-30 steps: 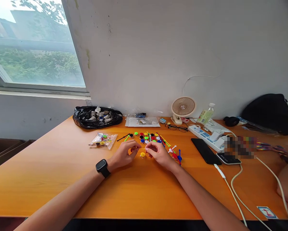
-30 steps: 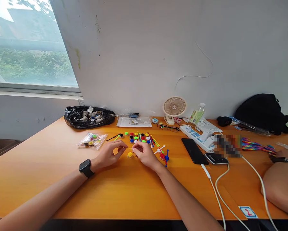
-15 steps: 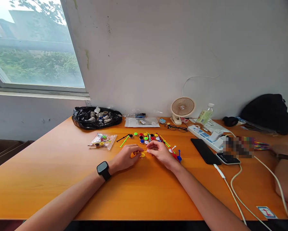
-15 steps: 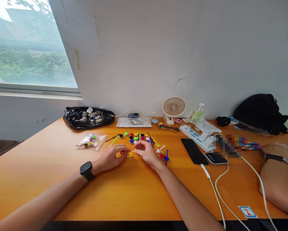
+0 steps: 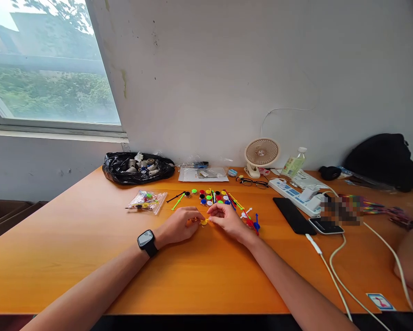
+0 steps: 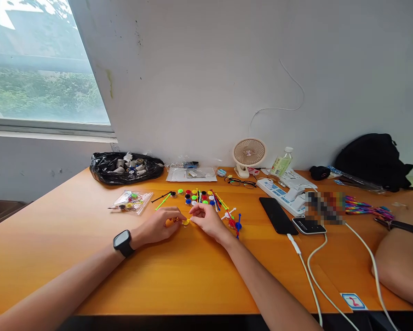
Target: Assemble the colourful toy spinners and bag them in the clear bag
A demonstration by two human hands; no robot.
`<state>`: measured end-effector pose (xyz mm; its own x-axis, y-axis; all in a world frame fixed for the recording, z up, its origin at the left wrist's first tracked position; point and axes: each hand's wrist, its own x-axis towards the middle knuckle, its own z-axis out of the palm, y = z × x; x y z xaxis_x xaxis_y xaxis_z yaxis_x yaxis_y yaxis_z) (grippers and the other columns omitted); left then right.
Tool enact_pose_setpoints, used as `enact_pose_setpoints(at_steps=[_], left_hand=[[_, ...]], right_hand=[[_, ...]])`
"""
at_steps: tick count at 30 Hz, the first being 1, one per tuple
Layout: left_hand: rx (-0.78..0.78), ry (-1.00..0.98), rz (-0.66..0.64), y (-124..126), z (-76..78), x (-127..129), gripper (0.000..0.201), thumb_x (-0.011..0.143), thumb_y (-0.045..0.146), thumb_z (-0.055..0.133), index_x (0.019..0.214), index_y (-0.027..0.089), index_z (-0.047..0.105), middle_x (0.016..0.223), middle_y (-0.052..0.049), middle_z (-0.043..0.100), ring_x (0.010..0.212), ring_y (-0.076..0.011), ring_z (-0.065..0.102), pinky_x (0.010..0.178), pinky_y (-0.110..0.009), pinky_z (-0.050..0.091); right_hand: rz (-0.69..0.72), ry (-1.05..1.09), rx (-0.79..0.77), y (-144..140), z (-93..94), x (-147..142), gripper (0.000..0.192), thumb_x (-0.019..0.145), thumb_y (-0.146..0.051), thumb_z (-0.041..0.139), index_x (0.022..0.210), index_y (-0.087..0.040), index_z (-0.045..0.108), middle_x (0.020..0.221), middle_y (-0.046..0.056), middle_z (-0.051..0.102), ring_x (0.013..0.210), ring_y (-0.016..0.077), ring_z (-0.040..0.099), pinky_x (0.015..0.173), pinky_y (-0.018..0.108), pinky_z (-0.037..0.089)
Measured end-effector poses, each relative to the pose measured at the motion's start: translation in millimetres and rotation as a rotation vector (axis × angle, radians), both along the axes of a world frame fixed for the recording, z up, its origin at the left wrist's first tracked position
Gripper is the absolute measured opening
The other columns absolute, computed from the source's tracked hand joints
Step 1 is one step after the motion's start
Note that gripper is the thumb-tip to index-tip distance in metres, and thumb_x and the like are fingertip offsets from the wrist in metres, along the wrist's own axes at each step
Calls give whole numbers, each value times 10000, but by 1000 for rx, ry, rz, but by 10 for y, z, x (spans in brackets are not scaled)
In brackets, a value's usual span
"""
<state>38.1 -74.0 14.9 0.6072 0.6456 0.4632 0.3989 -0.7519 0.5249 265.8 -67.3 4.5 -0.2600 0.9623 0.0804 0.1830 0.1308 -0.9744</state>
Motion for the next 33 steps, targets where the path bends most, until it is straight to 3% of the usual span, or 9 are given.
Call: enact_pose_setpoints(at_steps=[12, 19, 33], left_hand=[[42, 91, -3, 8, 31, 16, 199, 818, 98, 650, 965, 230, 676, 1011, -41, 740, 956, -220, 671, 870, -319, 531], [65, 171, 22, -18, 40, 64, 169, 808, 158, 667, 959, 232, 648, 999, -49, 729, 928, -245, 658, 843, -343, 516], [2, 106, -5, -49, 7, 69, 197, 791, 171, 684, 963, 230, 610, 1050, -53, 718, 982, -254, 643, 894, -366, 509]], right_hand=[[22, -91, 103, 0, -37, -38, 165, 746, -266, 712, 879, -179, 669, 828, 22, 665, 737, 163, 589, 686, 295, 460], [44, -127, 134, 18, -97, -32, 153, 784, -285, 695, 891, -178, 678, 840, 33, 677, 747, 172, 598, 694, 300, 463], [69, -183, 142, 4, -42, -13, 150, 792, -254, 678, 906, -159, 700, 845, 51, 712, 754, 177, 620, 691, 293, 474]])
